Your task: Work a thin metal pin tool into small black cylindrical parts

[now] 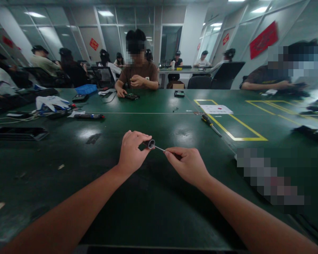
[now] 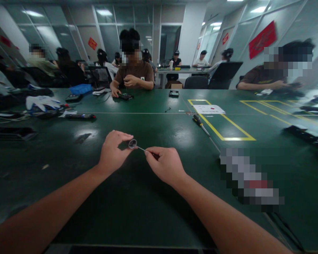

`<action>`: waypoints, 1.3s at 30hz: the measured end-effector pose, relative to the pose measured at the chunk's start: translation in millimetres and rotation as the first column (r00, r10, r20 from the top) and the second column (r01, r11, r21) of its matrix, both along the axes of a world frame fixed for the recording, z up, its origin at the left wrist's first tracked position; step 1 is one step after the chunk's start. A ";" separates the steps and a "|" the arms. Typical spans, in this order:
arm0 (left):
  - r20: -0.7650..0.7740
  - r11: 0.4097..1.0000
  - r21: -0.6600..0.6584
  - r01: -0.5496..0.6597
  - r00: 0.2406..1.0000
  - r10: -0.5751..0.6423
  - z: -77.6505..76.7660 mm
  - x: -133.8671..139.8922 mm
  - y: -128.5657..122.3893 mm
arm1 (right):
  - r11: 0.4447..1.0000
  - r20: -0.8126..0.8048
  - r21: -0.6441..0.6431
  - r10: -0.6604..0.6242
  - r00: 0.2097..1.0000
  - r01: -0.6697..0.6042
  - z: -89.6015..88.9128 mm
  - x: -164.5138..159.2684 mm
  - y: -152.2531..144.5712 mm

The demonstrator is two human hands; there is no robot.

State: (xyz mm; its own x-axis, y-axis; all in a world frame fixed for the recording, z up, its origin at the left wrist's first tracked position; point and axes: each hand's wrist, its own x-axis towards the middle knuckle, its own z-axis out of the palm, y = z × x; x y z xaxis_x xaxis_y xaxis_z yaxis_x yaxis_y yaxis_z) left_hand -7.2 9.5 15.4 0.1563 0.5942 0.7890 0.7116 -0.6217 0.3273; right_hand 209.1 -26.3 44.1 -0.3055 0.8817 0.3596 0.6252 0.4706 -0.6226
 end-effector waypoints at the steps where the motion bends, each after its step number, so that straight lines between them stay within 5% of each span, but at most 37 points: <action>1: -0.002 1.000 0.002 0.001 1.000 -0.001 0.0 0.3 -0.3 | 1.000 0.003 0.005 -0.002 1.000 0.002 -0.3 -0.2 0.1; 26: 0.017 0.997 -0.074 -0.017 1.000 0.019 -1.4 -1.1 2.0 | 0.999 -0.049 0.010 0.046 0.998 -0.046 5.2 3.0 -1.3; 33: 0.058 0.995 -0.093 -0.025 0.998 0.030 -4.7 -1.8 4.2 | 0.998 -0.417 -0.055 -0.004 0.909 -0.021 1.6 7.5 2.4; 39: 0.075 0.992 -0.127 0.006 0.997 0.003 -8.4 -0.8 5.8 | 1.000 -0.520 -0.006 0.000 0.854 -0.004 3.5 6.9 -1.3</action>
